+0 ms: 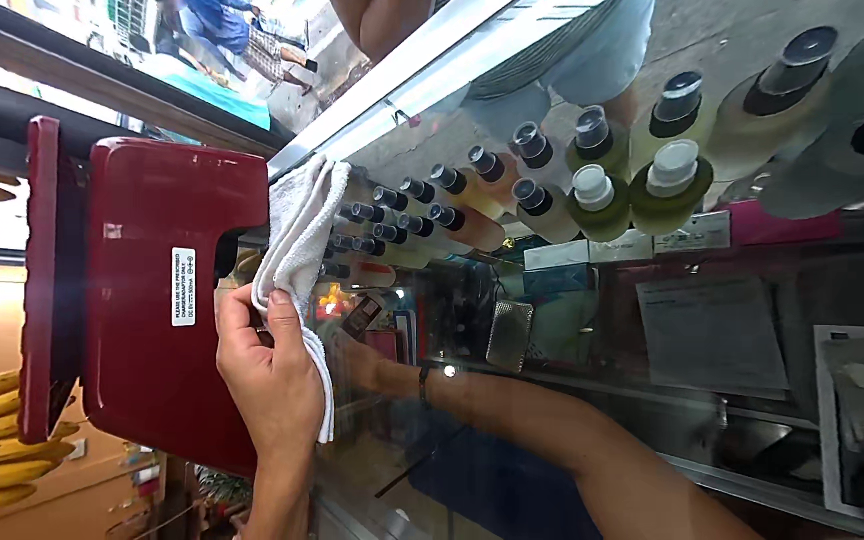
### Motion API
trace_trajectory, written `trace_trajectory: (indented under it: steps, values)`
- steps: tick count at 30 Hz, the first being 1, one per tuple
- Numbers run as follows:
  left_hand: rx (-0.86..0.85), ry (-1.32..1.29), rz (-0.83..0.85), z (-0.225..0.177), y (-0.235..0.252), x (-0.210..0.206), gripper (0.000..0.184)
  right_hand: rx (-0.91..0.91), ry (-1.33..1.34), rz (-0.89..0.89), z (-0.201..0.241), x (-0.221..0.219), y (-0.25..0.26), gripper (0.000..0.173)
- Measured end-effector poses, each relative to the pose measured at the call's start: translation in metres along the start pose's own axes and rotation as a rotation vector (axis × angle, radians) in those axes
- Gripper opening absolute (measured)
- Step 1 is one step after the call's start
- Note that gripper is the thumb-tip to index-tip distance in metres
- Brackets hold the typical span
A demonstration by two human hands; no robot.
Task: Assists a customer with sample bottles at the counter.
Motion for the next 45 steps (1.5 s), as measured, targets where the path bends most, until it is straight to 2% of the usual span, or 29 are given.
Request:
trace_trajectory:
  steps: [4, 8, 11, 13, 15, 16, 17, 19, 20, 21, 22, 23, 27, 29, 31, 32, 33, 36, 38, 42, 45]
  values:
    - [-0.011, 0.017, 0.005, -0.001, 0.001, 0.0, 0.017, -0.075, 0.084, 0.152, 0.008, 0.027, 0.005, 0.033]
    - [0.002, 0.024, 0.005, 0.001, -0.001, 0.0, 0.019, -0.012, 0.019, -0.057, 0.001, 0.006, 0.001, 0.03]
    - [-0.035, 0.041, 0.028, 0.0, 0.0, -0.001, 0.023, -0.098, 0.07, -0.172, -0.002, 0.019, 0.003, 0.033]
    - [-0.061, 0.051, 0.021, 0.0, 0.002, -0.004, 0.026, -0.254, 0.201, -0.102, -0.013, 0.035, 0.005, 0.04]
    - [-0.052, 0.081, 0.005, -0.001, 0.002, -0.005, 0.029, -0.266, 0.161, 0.107, -0.012, 0.054, 0.004, 0.04]
    - [-0.04, 0.091, 0.006, -0.002, 0.001, -0.004, 0.03, -0.263, 0.207, 0.152, -0.01, 0.063, 0.0, 0.04]
    - [-0.031, 0.102, 0.004, -0.003, 0.001, -0.005, 0.032, -0.228, 0.214, 0.153, -0.01, 0.066, -0.003, 0.039]
    - [-0.019, 0.12, 0.011, -0.003, 0.001, -0.006, 0.035, -0.133, 0.217, -0.008, -0.005, 0.076, -0.01, 0.035]
    - [-0.021, 0.122, 0.015, -0.004, 0.002, -0.006, 0.036, -0.165, 0.328, -0.082, 0.004, 0.09, -0.011, 0.033]
    - [-0.024, 0.122, 0.021, -0.004, 0.002, -0.006, 0.036, -0.296, 0.515, -0.099, 0.02, 0.11, -0.011, 0.034]
    - [-0.026, 0.12, 0.026, -0.004, 0.002, -0.006, 0.036, -0.431, 0.634, -0.083, 0.036, 0.128, -0.011, 0.035]
    - [-0.025, 0.118, 0.03, -0.004, 0.001, -0.006, 0.037, -0.487, 0.682, -0.044, 0.043, 0.138, -0.012, 0.038]
    - [-0.028, 0.11, 0.042, -0.006, 0.001, -0.008, 0.039, -0.371, 0.376, 0.182, 0.069, 0.179, -0.008, 0.041]
    - [-0.018, 0.126, 0.074, -0.005, 0.001, -0.007, 0.045, -0.391, 0.363, 0.149, 0.076, 0.185, -0.01, 0.04]
    - [0.005, 0.147, 0.115, -0.006, 0.002, -0.009, 0.052, -0.384, 0.527, -0.036, 0.058, 0.165, -0.027, 0.039]
    - [0.006, 0.152, 0.126, -0.007, 0.001, -0.01, 0.055, -0.309, 0.657, -0.132, 0.036, 0.145, -0.043, 0.036]
    - [0.005, 0.151, 0.131, -0.007, 0.0, -0.011, 0.056, -0.301, 0.792, -0.172, 0.02, 0.133, -0.059, 0.033]
    - [-0.011, 0.132, 0.104, -0.005, 0.0, -0.013, 0.048, -0.577, 1.065, -0.229, 0.005, 0.131, -0.114, 0.036]
    - [-0.02, 0.113, 0.104, -0.005, 0.001, -0.014, 0.045, -0.71, 1.052, -0.317, 0.016, 0.15, -0.155, 0.04]
    - [-0.014, 0.117, 0.139, -0.005, 0.003, -0.014, 0.045, -0.848, 0.906, -0.391, 0.058, 0.201, -0.221, 0.04]
    - [-0.103, 0.114, -0.018, -0.02, -0.005, -0.004, 0.041, -0.932, 0.925, -0.549, 0.093, 0.221, -0.26, 0.039]
Point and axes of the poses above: each hand's wrist, its own y-axis towards the middle knuckle, its own x-axis out of the back of the hand, z = x × y, the point moved 3 cm from there along y, towards the middle knuckle, and after that the axes turned 11 degrees about x, right-handed, at the moved point
